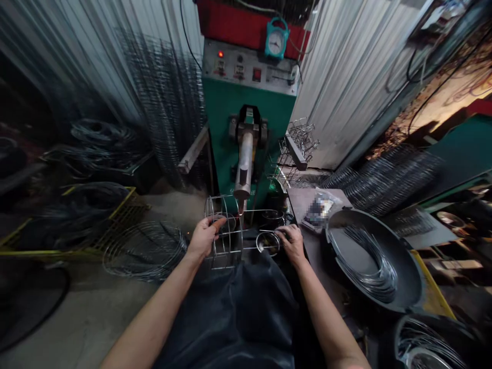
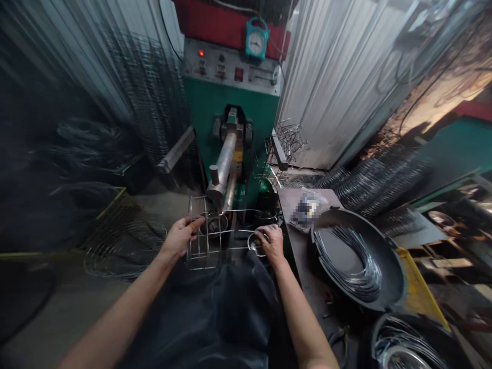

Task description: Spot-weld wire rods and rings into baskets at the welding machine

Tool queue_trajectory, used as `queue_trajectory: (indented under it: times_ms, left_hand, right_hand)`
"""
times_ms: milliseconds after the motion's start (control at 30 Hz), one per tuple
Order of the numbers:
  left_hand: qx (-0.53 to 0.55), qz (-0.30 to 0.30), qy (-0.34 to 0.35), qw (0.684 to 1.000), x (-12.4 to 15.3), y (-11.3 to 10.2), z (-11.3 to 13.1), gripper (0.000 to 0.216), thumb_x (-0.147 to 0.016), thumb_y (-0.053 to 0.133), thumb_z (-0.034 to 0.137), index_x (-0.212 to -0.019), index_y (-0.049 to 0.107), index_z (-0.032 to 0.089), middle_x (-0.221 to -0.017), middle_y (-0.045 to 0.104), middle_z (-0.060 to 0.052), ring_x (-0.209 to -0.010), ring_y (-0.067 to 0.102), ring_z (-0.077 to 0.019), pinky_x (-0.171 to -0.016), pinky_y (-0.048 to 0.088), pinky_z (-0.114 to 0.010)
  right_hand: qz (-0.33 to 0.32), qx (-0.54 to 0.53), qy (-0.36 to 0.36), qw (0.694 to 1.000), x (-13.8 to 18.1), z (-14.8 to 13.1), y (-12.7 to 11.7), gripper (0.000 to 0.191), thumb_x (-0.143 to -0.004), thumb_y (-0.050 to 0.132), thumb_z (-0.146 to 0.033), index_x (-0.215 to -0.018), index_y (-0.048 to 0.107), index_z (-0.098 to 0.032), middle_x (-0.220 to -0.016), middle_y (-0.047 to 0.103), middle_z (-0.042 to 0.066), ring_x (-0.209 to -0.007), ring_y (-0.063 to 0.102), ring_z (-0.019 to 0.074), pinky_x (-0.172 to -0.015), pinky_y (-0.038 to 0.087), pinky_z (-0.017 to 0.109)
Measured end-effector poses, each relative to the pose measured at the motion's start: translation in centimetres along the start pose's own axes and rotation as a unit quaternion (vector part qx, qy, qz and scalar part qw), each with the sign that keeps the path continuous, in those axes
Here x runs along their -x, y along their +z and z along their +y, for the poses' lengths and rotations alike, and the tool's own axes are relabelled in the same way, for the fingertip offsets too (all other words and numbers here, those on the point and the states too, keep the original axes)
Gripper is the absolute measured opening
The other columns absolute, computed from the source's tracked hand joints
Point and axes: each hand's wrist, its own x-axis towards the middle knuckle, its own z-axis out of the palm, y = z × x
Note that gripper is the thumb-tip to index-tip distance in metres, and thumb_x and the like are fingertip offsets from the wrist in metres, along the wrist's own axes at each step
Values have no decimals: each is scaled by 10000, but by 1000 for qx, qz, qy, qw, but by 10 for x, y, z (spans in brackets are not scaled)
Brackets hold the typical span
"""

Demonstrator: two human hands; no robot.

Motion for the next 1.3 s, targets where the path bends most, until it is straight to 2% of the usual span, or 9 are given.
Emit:
queue_trajectory:
  times_ms: [133,267,567,900,1133,1233,1300]
  left_hand:
    - [27,-16,-23,999,0,1,-7,473,-425,791,425,-760,622,138,-561,490,42,-449,346,-48,-372,206,-163]
    - [43,-21,-33,998,0,-2,-7,461,-413,803,399,-742,615,136,-594,506,34,-454,341,-41,-363,211,-156]
    - [81,-26,-48,995,-7,1,3,485,-350,825,372,-700,609,115,-561,486,43,-444,316,-30,-338,188,-148]
    - [96,-34,-65,993,-30,5,6,484,-311,841,330,-668,595,115,-556,485,36,-432,309,-22,-331,174,-145]
    - [97,-37,-86,991,-41,5,3,423,-360,845,290,-655,594,120,-554,483,30,-426,336,-30,-316,184,-141]
    - [97,-40,-90,990,-42,5,3,433,-349,850,291,-660,603,118,-522,449,46,-422,334,-32,-310,202,-136]
    - [101,-45,-88,990,-40,4,3,436,-331,854,287,-639,595,119,-520,443,50,-423,325,-27,-308,194,-130]
  right_hand:
    - [1,-22,-65,998,-33,-27,25,143,-813,594,-344,-787,672,-229,-957,620,58,-952,500,209,-834,408,358]
    - [-26,-27,-74,997,-41,-28,38,112,-802,611,-324,-768,667,-234,-1045,611,55,-1004,462,222,-873,398,382]
    - [-60,-32,-62,996,-53,-29,36,127,-808,603,-337,-773,666,-233,-1072,621,54,-997,460,228,-866,392,392]
    - [-106,-48,-16,993,-78,-21,41,101,-772,642,-326,-731,675,-240,-1069,632,40,-1016,470,228,-884,378,402]
    - [-127,-40,10,991,-89,-19,43,95,-757,654,-322,-725,681,-237,-1049,644,32,-1004,481,217,-886,380,396]
    - [-101,-23,11,995,-86,-24,38,104,-759,649,-330,-720,683,-240,-1056,635,38,-1031,471,224,-904,380,405]
    - [-41,7,12,999,-72,-33,34,132,-757,647,-349,-831,685,-247,-1148,589,51,-1118,422,241,-955,350,430]
